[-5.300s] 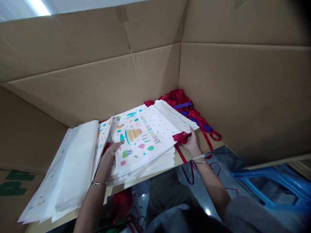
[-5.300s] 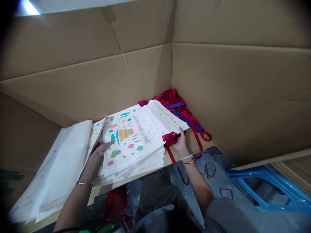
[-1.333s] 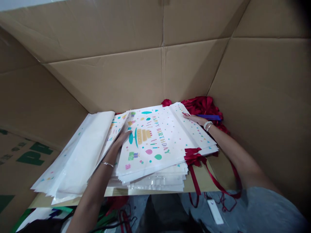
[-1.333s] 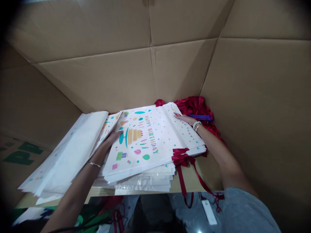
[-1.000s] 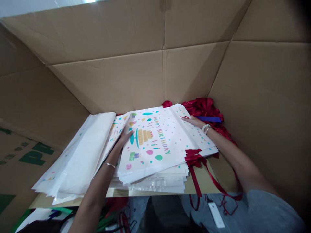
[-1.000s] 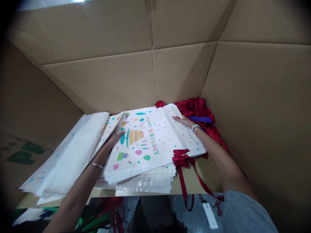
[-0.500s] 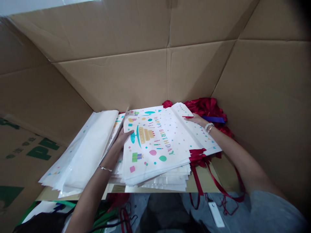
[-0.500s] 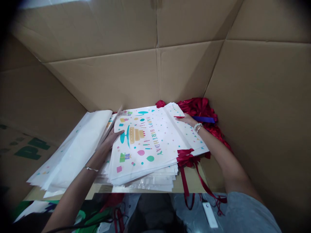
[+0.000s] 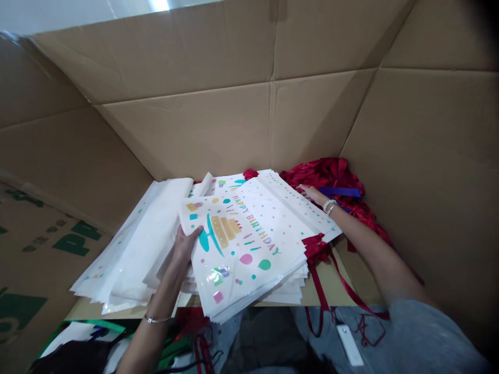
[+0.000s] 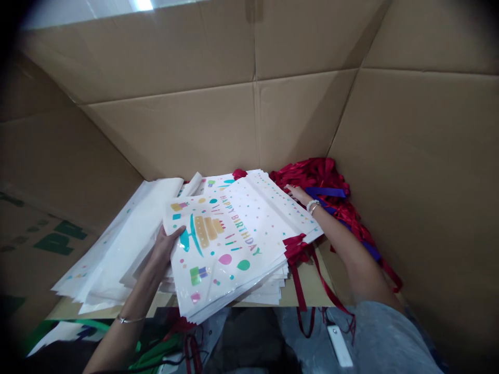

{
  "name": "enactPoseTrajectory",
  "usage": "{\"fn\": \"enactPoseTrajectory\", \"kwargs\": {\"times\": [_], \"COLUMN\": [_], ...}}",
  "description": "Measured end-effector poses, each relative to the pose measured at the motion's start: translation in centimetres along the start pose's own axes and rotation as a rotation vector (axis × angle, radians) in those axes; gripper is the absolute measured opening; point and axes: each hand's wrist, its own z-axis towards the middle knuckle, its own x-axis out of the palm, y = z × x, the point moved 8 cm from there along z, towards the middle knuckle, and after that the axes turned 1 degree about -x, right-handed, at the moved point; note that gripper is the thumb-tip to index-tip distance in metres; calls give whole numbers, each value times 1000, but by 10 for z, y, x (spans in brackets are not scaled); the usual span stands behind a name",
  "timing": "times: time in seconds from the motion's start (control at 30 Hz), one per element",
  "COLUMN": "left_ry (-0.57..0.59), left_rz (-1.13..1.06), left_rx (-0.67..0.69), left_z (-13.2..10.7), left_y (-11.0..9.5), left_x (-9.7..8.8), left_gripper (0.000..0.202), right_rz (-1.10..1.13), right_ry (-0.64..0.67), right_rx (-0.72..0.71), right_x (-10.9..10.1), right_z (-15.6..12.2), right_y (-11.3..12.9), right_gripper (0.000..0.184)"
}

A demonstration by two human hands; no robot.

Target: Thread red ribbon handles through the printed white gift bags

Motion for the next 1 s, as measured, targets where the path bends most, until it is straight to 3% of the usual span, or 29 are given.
{"fn": "enactPoseTrajectory", "kwargs": {"times": [0.13,0.2,0.33,0.43,0.5,0.53,0.63,0.7,0.77,0.9,1.0], "left_ry": [-47,-105,-194,-238,-277,-293,-305,-289,-275,-282,-278], "left_rz": [18,30,61,75,89,87,28,-9,-11,-3,-12], "left_rx": [40,22,11,28,33,38,68,80,68,33,32], "left_z": [-9,-11,-13,-15,-17,-17,-14,-10,-7,-8,-12], "left_y": [-3,-1,-1,-7,-11,-12,-11,-7,-1,6,4], "left_x": [-9,-18,-33,-43,-51,-55,-68,-76,-82,-89,-87], "left_gripper": [66,65,60,56,55,55,60,64,67,69,65], "right_rz": [12,-2,-53,-143,-107,-29,241,263,197,-59,-370], "right_ry": [-95,-178,-293,-464,-527,-478,-99,-51,-125,-159,-39], "right_rx": [10,-59,-159,-146,-73,4,205,185,44,-240,-393], "right_x": [-12,-25,-45,-53,-46,-34,22,32,19,-3,18], "right_z": [-34,-63,-138,-204,-246,-261,-287,-281,-249,-136,-52], "right_y": [-5,-7,-18,-33,-47,-58,-77,-68,-42,35,86], "right_gripper": [16,20,28,30,29,30,35,33,32,40,54]}}
